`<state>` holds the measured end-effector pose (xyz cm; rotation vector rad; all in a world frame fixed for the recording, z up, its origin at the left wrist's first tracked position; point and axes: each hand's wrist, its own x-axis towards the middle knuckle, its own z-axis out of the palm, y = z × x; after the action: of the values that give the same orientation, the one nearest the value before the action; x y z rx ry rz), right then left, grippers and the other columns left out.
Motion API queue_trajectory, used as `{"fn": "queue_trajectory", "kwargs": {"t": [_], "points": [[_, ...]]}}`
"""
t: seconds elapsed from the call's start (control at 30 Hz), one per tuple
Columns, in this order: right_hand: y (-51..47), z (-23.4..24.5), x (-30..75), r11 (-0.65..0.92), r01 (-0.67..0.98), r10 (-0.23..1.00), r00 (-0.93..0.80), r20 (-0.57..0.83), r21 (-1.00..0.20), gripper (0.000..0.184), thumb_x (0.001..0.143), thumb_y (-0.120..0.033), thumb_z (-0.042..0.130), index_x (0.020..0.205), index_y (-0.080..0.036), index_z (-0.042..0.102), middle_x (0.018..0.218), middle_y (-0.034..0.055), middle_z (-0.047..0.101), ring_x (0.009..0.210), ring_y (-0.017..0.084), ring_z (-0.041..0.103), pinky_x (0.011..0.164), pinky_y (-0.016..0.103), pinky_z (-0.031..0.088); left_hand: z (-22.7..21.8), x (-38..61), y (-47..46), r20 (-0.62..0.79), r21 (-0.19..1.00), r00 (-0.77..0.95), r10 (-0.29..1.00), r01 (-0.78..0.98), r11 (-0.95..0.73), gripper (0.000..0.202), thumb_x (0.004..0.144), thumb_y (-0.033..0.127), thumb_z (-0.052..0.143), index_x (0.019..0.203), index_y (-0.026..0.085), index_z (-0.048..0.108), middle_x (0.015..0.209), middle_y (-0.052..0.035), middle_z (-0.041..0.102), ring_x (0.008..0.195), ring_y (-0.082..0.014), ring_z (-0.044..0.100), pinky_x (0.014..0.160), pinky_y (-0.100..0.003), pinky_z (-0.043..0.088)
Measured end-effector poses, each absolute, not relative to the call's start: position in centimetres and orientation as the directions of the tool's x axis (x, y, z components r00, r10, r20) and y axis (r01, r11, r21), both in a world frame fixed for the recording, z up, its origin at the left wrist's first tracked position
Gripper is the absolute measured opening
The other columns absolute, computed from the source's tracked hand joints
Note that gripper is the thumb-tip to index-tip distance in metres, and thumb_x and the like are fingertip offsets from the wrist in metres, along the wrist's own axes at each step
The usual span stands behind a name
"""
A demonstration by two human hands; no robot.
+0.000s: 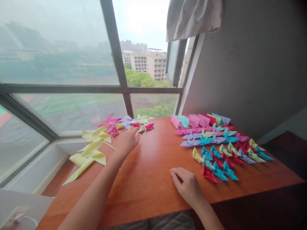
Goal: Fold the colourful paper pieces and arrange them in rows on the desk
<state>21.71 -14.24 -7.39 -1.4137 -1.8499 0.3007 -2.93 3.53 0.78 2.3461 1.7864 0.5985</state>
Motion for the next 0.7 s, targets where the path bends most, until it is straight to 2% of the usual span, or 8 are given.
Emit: {"fn": "queue_trajectory", "kwargs": {"t": [0.23,0.53,0.7], "points": [[-14.0,-6.8,21.7,0.318,0.698,0.918,-0.056,0.394,-0.642,0.024,0.094,-0.022,0.046,0.09,-0.022,0.07,0.085,0.0048,0.072,0.078,0.018,0.069,0.074,0.026,0.054,-0.4,-1.1,6.6,0.208,0.276,0.188,0.96,0.93,-0.242,0.023,0.086,0.027,0.057,0.108,0.019,0.056,0.111,-0.0126,0.063,0.1,-0.0262,0.062,0.084,-0.034,0.045],[-14.0,-7.0,21.8,0.307,0.697,0.924,-0.057,0.377,-0.648,0.025,0.095,-0.023,0.045,0.091,-0.022,0.07,0.086,0.0057,0.072,0.078,0.018,0.069,0.076,0.027,0.055,-1.0,-0.5,8.0,0.185,0.256,0.161,0.969,0.945,-0.206,0.017,0.088,0.027,0.054,0.101,0.017,0.052,0.108,-0.0141,0.065,0.097,-0.0272,0.062,0.077,-0.033,0.042],[-14.0,-7.2,21.9,0.303,0.692,0.926,-0.052,0.374,-0.655,0.024,0.094,-0.023,0.046,0.091,-0.021,0.07,0.087,0.0053,0.072,0.079,0.018,0.07,0.077,0.027,0.055,-1.1,-0.5,7.7,0.193,0.277,0.133,0.972,0.943,-0.184,0.015,0.089,0.025,0.052,0.102,0.018,0.052,0.102,-0.0115,0.067,0.091,-0.0251,0.064,0.074,-0.031,0.042]]}}
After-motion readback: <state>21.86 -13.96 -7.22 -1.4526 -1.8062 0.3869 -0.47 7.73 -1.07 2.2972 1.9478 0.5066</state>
